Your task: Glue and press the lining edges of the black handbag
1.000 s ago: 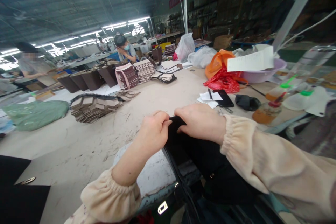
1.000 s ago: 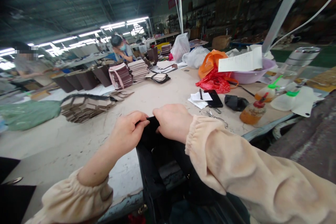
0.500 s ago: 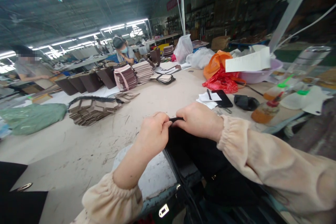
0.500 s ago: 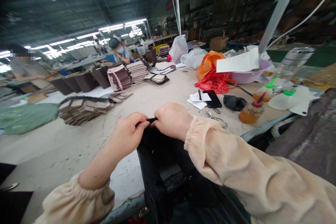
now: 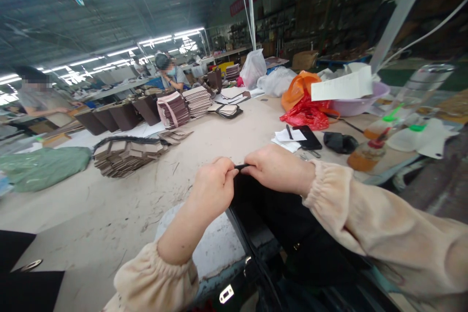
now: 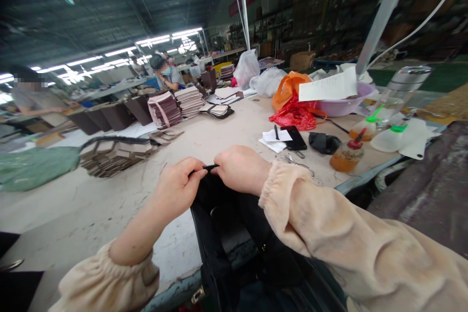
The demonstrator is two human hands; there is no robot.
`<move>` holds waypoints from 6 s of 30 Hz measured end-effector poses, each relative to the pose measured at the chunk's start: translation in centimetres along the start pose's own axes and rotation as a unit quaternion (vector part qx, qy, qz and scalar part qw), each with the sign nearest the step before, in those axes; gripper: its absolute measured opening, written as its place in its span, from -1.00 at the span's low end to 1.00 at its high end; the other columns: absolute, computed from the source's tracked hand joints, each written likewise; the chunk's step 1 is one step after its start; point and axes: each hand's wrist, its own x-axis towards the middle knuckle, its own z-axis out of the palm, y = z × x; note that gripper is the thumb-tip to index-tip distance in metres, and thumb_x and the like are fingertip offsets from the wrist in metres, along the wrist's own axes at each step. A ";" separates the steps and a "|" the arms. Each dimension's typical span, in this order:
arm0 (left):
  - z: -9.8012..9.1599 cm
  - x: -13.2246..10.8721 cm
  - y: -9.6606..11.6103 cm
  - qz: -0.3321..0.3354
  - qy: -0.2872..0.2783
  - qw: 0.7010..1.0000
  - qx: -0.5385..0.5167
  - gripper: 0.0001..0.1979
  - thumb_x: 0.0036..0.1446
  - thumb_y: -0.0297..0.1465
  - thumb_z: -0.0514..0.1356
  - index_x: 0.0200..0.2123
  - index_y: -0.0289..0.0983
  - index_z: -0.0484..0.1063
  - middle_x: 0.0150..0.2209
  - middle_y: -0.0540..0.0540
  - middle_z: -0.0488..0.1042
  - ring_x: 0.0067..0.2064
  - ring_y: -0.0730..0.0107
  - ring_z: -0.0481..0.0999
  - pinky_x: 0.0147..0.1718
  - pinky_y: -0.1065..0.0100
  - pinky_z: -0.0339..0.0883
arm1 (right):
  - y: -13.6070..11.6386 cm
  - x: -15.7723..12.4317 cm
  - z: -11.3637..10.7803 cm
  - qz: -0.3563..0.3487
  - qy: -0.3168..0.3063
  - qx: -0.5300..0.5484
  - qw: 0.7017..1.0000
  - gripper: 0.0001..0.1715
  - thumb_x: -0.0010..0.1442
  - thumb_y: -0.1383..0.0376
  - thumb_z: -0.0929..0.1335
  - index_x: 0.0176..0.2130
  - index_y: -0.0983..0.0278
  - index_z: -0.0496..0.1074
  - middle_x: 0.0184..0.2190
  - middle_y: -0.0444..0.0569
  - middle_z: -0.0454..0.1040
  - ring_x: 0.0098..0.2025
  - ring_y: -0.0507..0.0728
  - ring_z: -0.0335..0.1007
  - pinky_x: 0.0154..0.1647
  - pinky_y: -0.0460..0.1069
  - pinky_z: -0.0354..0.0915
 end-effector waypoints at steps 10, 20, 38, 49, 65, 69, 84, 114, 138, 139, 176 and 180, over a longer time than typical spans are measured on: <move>0.1 -0.1 -0.1 0.006 -0.001 1.000 -0.018 -0.88 0.15 -0.49 0.10 -0.42 -0.27 0.40 -0.42 -0.02 0.45 -0.37 0.42 0.40 -0.37 0.37 0.18 | 0.7 -0.5 0.3 0.005 0.026 0.034 0.999 -0.64 0.22 0.12 0.28 -0.42 0.26 0.53 -0.47 -0.04 0.55 -0.41 0.05 0.38 -0.42 -0.07 0.05; -0.1 -0.1 -0.4 0.007 -0.008 1.000 -0.029 -0.86 0.15 -0.49 0.08 -0.42 -0.26 0.39 -0.41 -0.02 0.45 -0.35 0.41 0.41 -0.36 0.38 0.20 | -0.5 -0.3 -0.1 0.007 0.009 -0.037 0.999 -0.60 0.26 0.12 0.21 -0.35 0.24 0.53 -0.38 0.03 0.57 -0.30 0.16 0.47 -0.39 -0.03 0.12; 0.2 -0.4 -0.7 -0.004 0.036 0.997 -0.066 -0.86 0.13 -0.47 0.12 -0.48 -0.24 0.37 -0.31 -0.05 0.53 -0.25 0.36 0.50 -0.26 0.34 0.32 | 0.1 0.0 0.0 -0.021 0.009 -0.005 1.000 -0.53 0.30 0.16 0.14 -0.34 0.25 0.54 -0.39 0.04 0.57 -0.31 0.16 0.49 -0.39 -0.04 0.17; 0.1 -0.7 -0.6 -0.015 0.043 0.996 -0.076 -0.94 0.09 -0.44 0.18 -0.43 -0.24 0.39 -0.28 -0.05 0.54 -0.22 0.35 0.51 -0.19 0.29 0.36 | -0.7 0.7 0.4 -0.026 0.019 0.010 0.999 -0.70 0.21 0.28 0.24 -0.30 0.24 0.55 -0.34 0.03 0.58 -0.25 0.15 0.49 -0.29 -0.05 0.23; -0.8 -1.3 -0.7 -0.076 0.013 0.996 -0.044 -0.82 0.00 -0.44 0.26 -0.31 -0.21 0.32 -0.27 0.00 0.50 -0.21 0.31 0.50 -0.22 0.25 0.33 | -0.2 0.7 0.7 -0.030 0.030 0.013 0.999 -0.68 0.22 0.18 0.25 -0.35 0.22 0.55 -0.40 -0.01 0.57 -0.32 0.14 0.48 -0.40 -0.05 0.14; -0.9 -1.2 -0.2 -0.011 0.053 0.999 -0.003 -0.89 -0.01 -0.50 0.26 -0.39 -0.23 0.40 -0.24 -0.01 0.47 -0.17 0.34 0.47 -0.16 0.30 0.32 | 0.0 0.7 0.9 -0.030 0.033 0.006 0.999 -0.67 0.23 0.17 0.24 -0.34 0.23 0.54 -0.39 0.00 0.58 -0.31 0.15 0.48 -0.39 -0.05 0.15; -0.3 -0.5 -0.3 0.061 0.054 0.997 0.003 -0.93 0.04 -0.51 0.24 -0.39 -0.26 0.52 -0.28 -0.03 0.50 -0.27 0.44 0.49 -0.23 0.41 0.35 | 0.1 0.7 1.0 -0.035 0.044 0.020 0.998 -0.70 0.18 0.22 0.25 -0.35 0.23 0.54 -0.40 -0.01 0.57 -0.31 0.14 0.47 -0.41 -0.05 0.12; 0.1 -0.3 0.0 -0.022 0.057 0.997 0.046 -0.89 0.07 -0.50 0.14 -0.43 -0.25 0.45 -0.37 -0.04 0.55 -0.30 0.33 0.51 -0.31 0.34 0.28 | 0.0 0.6 0.8 -0.027 0.046 0.035 0.998 -0.67 0.19 0.21 0.23 -0.35 0.21 0.55 -0.40 -0.01 0.58 -0.33 0.13 0.46 -0.43 -0.05 0.09; 0.0 -0.3 -0.3 0.007 0.035 0.996 0.080 -0.91 0.12 -0.48 0.11 -0.41 -0.24 0.39 -0.41 -0.03 0.51 -0.35 0.33 0.47 -0.37 0.34 0.21 | 0.0 0.7 0.6 -0.013 0.016 0.028 0.999 -0.65 0.18 0.13 0.24 -0.33 0.21 0.57 -0.38 0.02 0.57 -0.30 0.15 0.46 -0.40 -0.05 0.14; 0.0 -0.3 -0.3 0.009 0.035 0.996 0.078 -0.90 0.12 -0.48 0.11 -0.41 -0.24 0.39 -0.40 -0.03 0.52 -0.35 0.33 0.47 -0.37 0.34 0.21 | 0.0 0.7 0.6 -0.012 0.013 0.028 0.999 -0.65 0.18 0.14 0.24 -0.32 0.21 0.57 -0.37 0.02 0.57 -0.29 0.15 0.46 -0.39 -0.05 0.15; 0.4 0.1 -0.5 -0.067 0.039 0.996 -0.033 -0.91 0.07 -0.50 0.11 -0.45 -0.21 0.29 -0.52 0.06 0.45 -0.46 0.43 0.43 -0.44 0.39 0.20 | -0.1 0.5 0.9 -0.021 0.007 0.030 0.999 -0.58 0.25 0.16 0.15 -0.30 0.21 0.53 -0.32 0.01 0.58 -0.27 0.14 0.48 -0.35 -0.05 0.19; 0.6 0.0 -0.1 -0.072 0.041 0.995 -0.064 -0.89 0.06 -0.54 0.09 -0.42 -0.20 0.28 -0.52 0.07 0.43 -0.44 0.42 0.43 -0.41 0.39 0.21 | -0.2 0.2 0.9 -0.026 0.026 0.016 0.999 -0.64 0.25 0.19 0.18 -0.32 0.20 0.51 -0.32 -0.03 0.58 -0.25 0.15 0.49 -0.33 -0.04 0.22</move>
